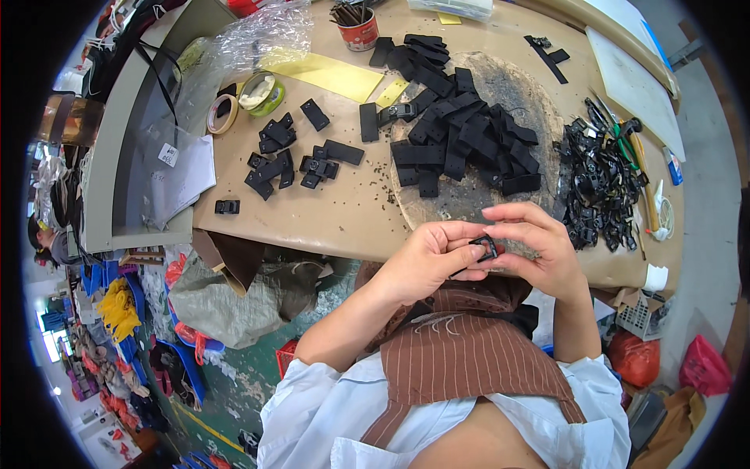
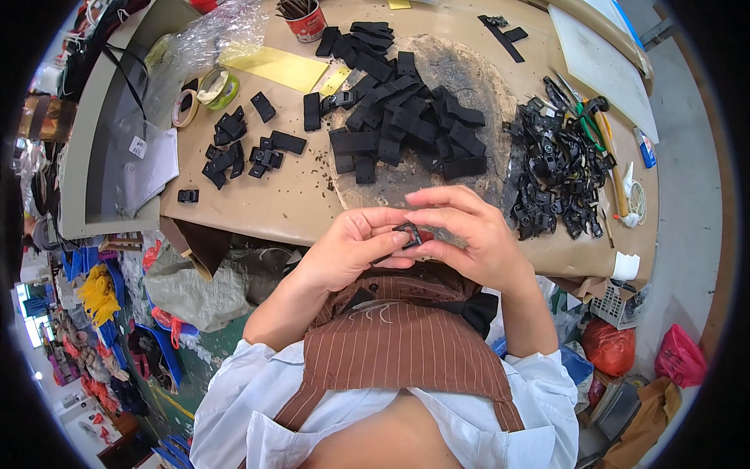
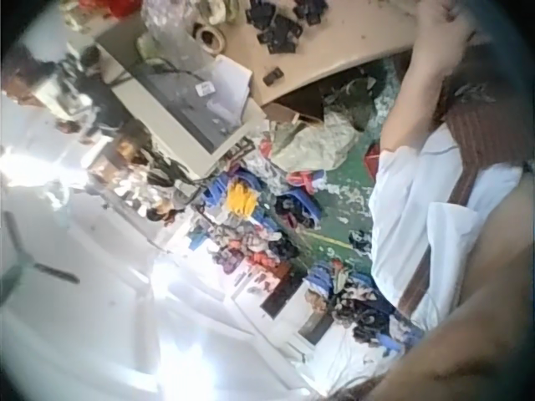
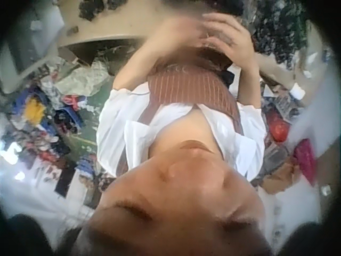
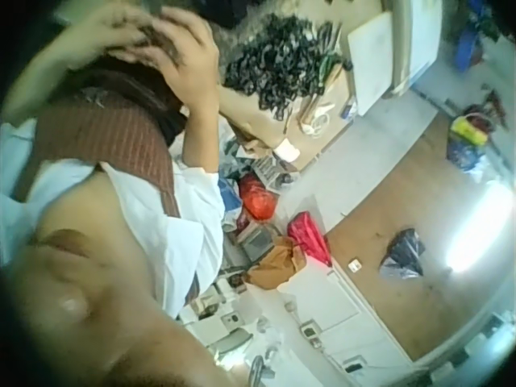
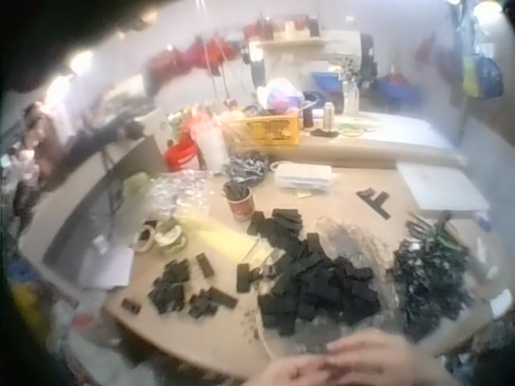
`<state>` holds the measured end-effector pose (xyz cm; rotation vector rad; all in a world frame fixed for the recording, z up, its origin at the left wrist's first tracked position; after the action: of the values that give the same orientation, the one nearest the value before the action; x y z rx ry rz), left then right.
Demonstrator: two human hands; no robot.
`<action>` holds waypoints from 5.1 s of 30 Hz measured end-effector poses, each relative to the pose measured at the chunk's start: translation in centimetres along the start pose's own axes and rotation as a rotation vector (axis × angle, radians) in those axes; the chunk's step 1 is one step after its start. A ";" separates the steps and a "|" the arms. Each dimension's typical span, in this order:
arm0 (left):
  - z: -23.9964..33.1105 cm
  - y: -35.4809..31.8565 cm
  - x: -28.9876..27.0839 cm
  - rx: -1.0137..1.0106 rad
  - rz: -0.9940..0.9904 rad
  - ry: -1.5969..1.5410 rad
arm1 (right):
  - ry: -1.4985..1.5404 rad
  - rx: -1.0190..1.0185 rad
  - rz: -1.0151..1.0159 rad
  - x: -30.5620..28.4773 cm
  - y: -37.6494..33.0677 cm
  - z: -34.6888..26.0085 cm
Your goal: The person repeatedly picks up black plastic buckles and fabric straps from a table, inserts the strap into the buckle, and places the assembled unit on the table. The process is continuous and repetitive, with the person handling items one at a time.
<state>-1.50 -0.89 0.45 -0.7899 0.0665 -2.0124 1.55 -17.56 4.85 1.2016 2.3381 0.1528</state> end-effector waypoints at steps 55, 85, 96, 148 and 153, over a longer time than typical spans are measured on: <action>8.3 4.3 -14.9 0.280 1.090 1.293 | 0.822 0.334 0.216 1.5 -3.9 3.9; 1.3 -0.9 0.0 0.335 0.360 0.286 | 0.508 -0.134 0.242 1.0 -1.0 -0.9; 2.1 -1.8 0.4 0.305 0.324 0.548 | 0.620 -0.050 0.216 0.8 -1.0 0.0; 0.2 -0.7 0.2 0.391 0.217 0.903 | 0.859 0.532 0.137 1.6 -1.9 2.7; 0.2 0.0 -1.6 0.148 0.228 0.215 | 1.111 0.636 0.354 2.0 -2.2 4.4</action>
<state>-0.79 0.44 -0.25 -0.4492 0.1237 -1.8541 1.07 -17.87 -0.41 2.2746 3.1968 0.2538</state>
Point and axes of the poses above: each hand's wrist, its own y-axis towards the middle knuckle, its own x-axis out of the palm, z = x × y, the point moved 3 cm from there along y, towards the middle knuckle, and after that the axes turned 9 degrees about y, right-handed, at the moved point
